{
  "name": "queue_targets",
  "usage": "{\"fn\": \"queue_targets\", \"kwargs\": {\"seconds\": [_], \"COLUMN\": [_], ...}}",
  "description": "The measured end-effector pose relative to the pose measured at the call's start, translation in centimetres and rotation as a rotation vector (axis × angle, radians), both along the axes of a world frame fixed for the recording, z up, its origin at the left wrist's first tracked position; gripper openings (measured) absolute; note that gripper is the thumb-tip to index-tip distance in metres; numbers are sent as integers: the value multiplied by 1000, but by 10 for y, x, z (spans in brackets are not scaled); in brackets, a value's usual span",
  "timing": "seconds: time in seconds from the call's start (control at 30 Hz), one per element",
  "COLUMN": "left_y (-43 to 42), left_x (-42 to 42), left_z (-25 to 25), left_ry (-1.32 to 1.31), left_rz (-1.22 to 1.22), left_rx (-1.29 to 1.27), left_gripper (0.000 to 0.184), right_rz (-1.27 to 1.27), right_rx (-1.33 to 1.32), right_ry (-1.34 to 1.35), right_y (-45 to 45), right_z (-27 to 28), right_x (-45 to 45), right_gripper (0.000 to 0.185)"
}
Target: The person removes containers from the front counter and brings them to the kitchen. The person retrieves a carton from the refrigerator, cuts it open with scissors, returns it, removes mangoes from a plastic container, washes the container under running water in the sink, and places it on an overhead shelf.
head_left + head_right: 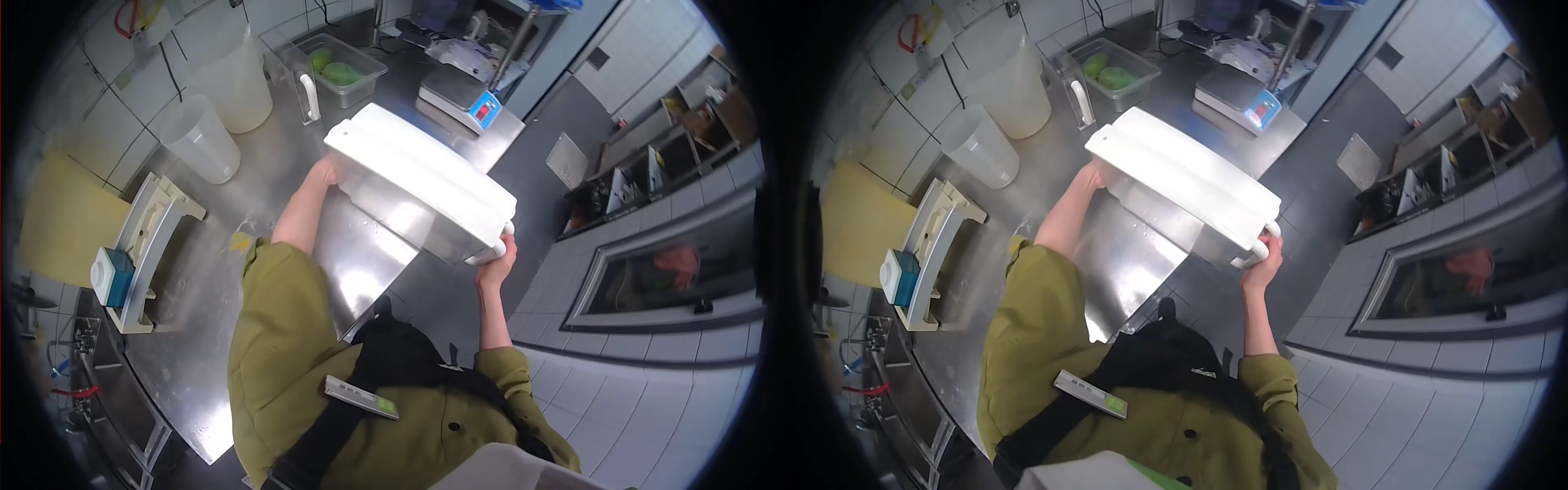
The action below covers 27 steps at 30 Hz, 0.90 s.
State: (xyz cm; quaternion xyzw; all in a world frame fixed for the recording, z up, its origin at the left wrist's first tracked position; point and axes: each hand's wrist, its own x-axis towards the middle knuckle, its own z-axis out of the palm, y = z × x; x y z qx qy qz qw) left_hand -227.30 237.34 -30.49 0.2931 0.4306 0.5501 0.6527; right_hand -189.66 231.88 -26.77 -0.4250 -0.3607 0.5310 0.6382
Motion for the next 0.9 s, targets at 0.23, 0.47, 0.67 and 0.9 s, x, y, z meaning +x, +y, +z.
{"fn": "queue_targets", "kwargs": {"seconds": [0.23,0.47,0.67,0.9], "left_y": [50,-56,-32,-33], "left_x": [-23,173,235,232], "left_z": [35,139,141,159], "left_ry": [413,1456,1883,1676], "left_rz": [1034,622,177,639], "left_rx": [-209,850,594,543], "left_gripper": [18,27,37,19], "right_rz": [76,494,930,760], "right_rx": [111,351,462,545], "right_ry": [-352,-668,-319,-325], "right_y": [59,52,72,58], "right_z": [-12,11,-1,-7], "right_x": [-15,-10,-19,-25], "right_gripper": [40,20,16,19]}}
